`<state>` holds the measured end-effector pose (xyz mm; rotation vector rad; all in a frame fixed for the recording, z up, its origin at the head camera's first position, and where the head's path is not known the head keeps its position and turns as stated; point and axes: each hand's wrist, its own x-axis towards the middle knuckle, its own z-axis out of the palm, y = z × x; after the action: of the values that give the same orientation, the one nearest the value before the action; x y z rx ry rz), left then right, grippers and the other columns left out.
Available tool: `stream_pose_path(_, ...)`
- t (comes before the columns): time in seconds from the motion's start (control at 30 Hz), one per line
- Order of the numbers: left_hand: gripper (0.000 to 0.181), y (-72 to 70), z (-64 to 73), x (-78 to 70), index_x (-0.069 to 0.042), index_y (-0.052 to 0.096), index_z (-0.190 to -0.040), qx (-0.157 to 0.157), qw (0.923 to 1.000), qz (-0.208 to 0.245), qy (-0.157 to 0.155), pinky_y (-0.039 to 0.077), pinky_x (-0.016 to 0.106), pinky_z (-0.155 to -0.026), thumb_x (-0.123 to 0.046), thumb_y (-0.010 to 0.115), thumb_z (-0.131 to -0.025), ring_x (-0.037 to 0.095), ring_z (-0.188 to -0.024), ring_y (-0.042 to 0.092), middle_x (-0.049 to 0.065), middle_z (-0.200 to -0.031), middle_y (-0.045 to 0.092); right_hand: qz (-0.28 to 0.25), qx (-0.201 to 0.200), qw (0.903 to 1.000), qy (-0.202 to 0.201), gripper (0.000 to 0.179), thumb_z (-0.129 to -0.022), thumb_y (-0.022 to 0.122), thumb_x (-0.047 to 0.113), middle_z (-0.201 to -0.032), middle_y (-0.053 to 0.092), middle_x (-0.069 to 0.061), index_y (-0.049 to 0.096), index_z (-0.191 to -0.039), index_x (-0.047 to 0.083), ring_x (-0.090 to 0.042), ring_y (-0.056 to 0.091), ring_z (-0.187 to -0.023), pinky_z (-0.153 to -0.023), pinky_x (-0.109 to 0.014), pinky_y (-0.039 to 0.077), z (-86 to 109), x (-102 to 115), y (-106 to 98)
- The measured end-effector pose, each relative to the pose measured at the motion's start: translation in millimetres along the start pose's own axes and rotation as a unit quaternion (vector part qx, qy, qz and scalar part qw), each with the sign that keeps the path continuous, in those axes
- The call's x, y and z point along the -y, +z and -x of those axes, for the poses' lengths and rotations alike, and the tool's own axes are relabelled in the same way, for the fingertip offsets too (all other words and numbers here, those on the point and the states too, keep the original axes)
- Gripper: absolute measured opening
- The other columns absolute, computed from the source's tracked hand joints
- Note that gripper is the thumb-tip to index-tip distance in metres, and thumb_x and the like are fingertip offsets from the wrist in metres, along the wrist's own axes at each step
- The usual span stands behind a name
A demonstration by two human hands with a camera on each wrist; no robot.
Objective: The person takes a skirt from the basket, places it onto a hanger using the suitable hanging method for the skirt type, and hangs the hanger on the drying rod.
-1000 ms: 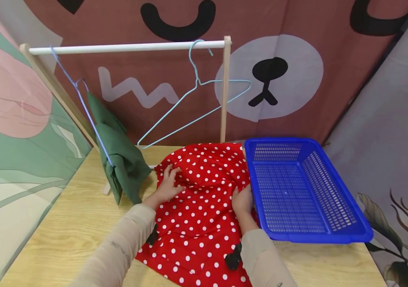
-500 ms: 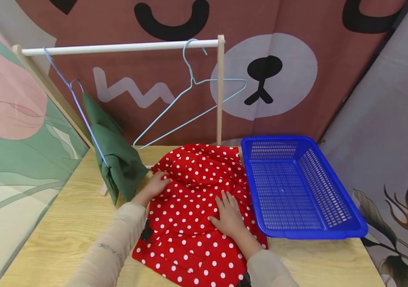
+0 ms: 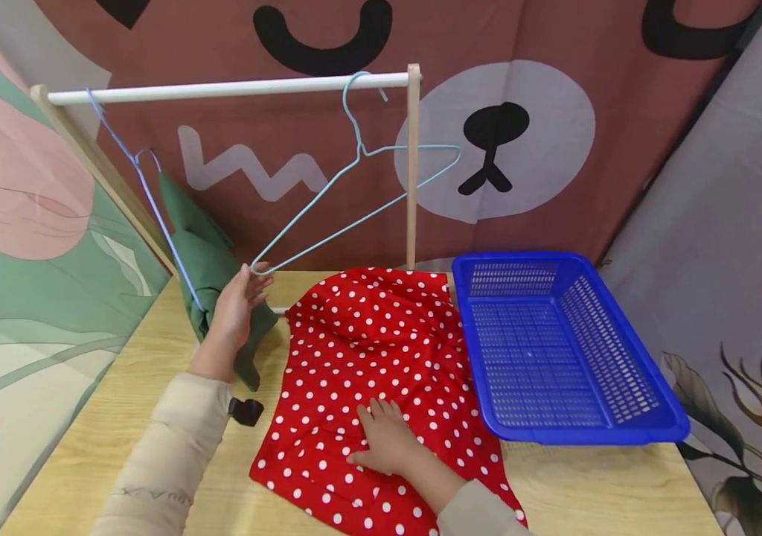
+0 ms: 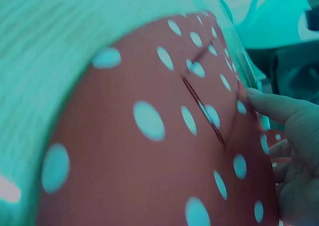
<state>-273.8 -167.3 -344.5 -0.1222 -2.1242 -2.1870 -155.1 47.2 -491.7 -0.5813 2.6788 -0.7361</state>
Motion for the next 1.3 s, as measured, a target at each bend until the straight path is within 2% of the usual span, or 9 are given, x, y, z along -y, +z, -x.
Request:
stream_pose_path(0.17,0.045,-1.2,3.8,-25.0,0.008,0.036,-0.122,0.058,0.9965,0.007,0.061,0.025,0.033,-0.097,-0.024,0.021,-0.096,0.03,-0.114,0.036,0.028,-0.124,0.038,-0.003,0.033,0.9994,-0.009,0.088,-0.066,0.068,0.046,-0.136,0.024,-0.015,0.028,-0.134,0.007,-0.031,0.021,-0.123,-0.099,-0.048,0.015,-3.7,13.5,14.2)
stream_pose_path(0.3,0.04,-1.8,3.7,-40.9,0.007,0.041,-0.117,0.113,0.9896,-0.041,0.079,0.027,0.036,-0.094,-0.024,0.029,-0.095,0.028,-0.108,0.041,0.023,-0.12,0.044,0.004,0.051,0.9985,-0.018,0.09,-0.063,0.069,0.047,-0.137,0.023,-0.013,0.028,-0.134,0.01,-0.03,0.02,-0.123,-0.098,-0.049,0.017,-8.2,21.5,23.8)
stream_pose_path(0.4,0.037,-1.6,1.2,-49.1,0.007,0.044,-0.114,0.147,0.9844,-0.067,0.07,0.032,0.036,-0.09,-0.022,0.037,-0.093,0.023,-0.101,0.048,0.017,-0.113,0.051,0.024,0.065,0.9971,-0.03,0.089,-0.064,0.068,0.048,-0.137,0.023,-0.013,0.029,-0.134,0.011,-0.029,0.019,-0.123,-0.098,-0.049,0.016,-11.0,26.6,29.0)
stream_pose_path(0.5,0.033,-0.2,-1.3,-55.4,0.007,0.045,-0.113,0.178,0.98,-0.071,0.055,0.038,0.033,-0.086,-0.018,0.042,-0.091,0.02,-0.093,0.054,0.015,-0.106,0.055,0.038,0.075,0.9957,-0.037,0.089,-0.063,0.069,0.048,-0.137,0.022,-0.012,0.029,-0.134,0.011,-0.028,0.019,-0.124,-0.099,-0.049,0.014,-12.6,31.8,32.5)
stream_pose_path(0.73,0.026,8.5,-2.1,-64.2,0.009,0.049,-0.107,0.245,0.9663,-0.075,0.024,0.046,0.033,-0.075,-0.007,0.049,-0.087,0.022,-0.085,0.057,0.018,-0.103,0.055,0.057,0.077,0.9951,-0.025,0.092,-0.061,0.072,0.045,-0.136,0.023,-0.012,0.028,-0.134,0.014,-0.028,0.02,-0.123,-0.098,-0.05,0.015,-17.7,39.7,38.8)
stream_pose_path(0.93,0.022,17.7,-0.1,-67.5,0.005,0.052,-0.105,0.284,0.9582,-0.033,-0.009,0.047,0.032,-0.072,-0.004,0.05,-0.085,0.02,-0.077,0.057,0.018,-0.098,0.055,0.097,0.069,0.9924,-0.029,0.088,-0.06,0.074,0.041,-0.133,0.028,-0.012,0.031,-0.132,0.013,-0.028,0.024,-0.119,-0.095,-0.051,0.022,-19.8,41.8,41.8)
stream_pose_path(1.07,0.02,22.0,1.5,-69.0,0.004,0.054,-0.104,0.31,0.9504,-0.002,-0.018,0.048,0.029,-0.067,-0.002,0.05,-0.084,0.019,-0.077,0.055,0.015,-0.097,0.055,0.125,0.059,0.9897,-0.04,0.076,-0.065,0.071,0.039,-0.129,0.035,-0.011,0.038,-0.129,0.014,-0.029,0.03,-0.117,-0.093,-0.05,0.026,-20.9,43.0,41.1)
stream_pose_path(1.2,0.018,24.4,3.9,-69.8,0.002,0.056,-0.1,0.339,0.9401,0.034,-0.006,0.047,0.028,-0.065,0.001,0.048,-0.084,0.019,-0.077,0.054,0.012,-0.093,0.056,0.173,0.016,0.9827,-0.065,0.058,-0.07,0.068,0.038,-0.117,0.045,-0.008,0.049,-0.12,0.015,-0.025,0.039,-0.107,-0.086,-0.044,0.035,-22.5,41.6,38.1)
stream_pose_path(1.3,0.02,26.2,5.9,-70.4,-0.002,0.058,-0.098,0.356,0.9323,0.061,0.009,0.047,0.027,-0.065,0.003,0.045,-0.084,0.018,-0.075,0.054,0.01,-0.089,0.056,0.184,-0.01,0.9801,-0.074,0.049,-0.07,0.068,0.037,-0.106,0.049,-0.005,0.055,-0.113,0.016,-0.021,0.043,-0.097,-0.08,-0.039,0.039,-23.8,40.6,35.5)
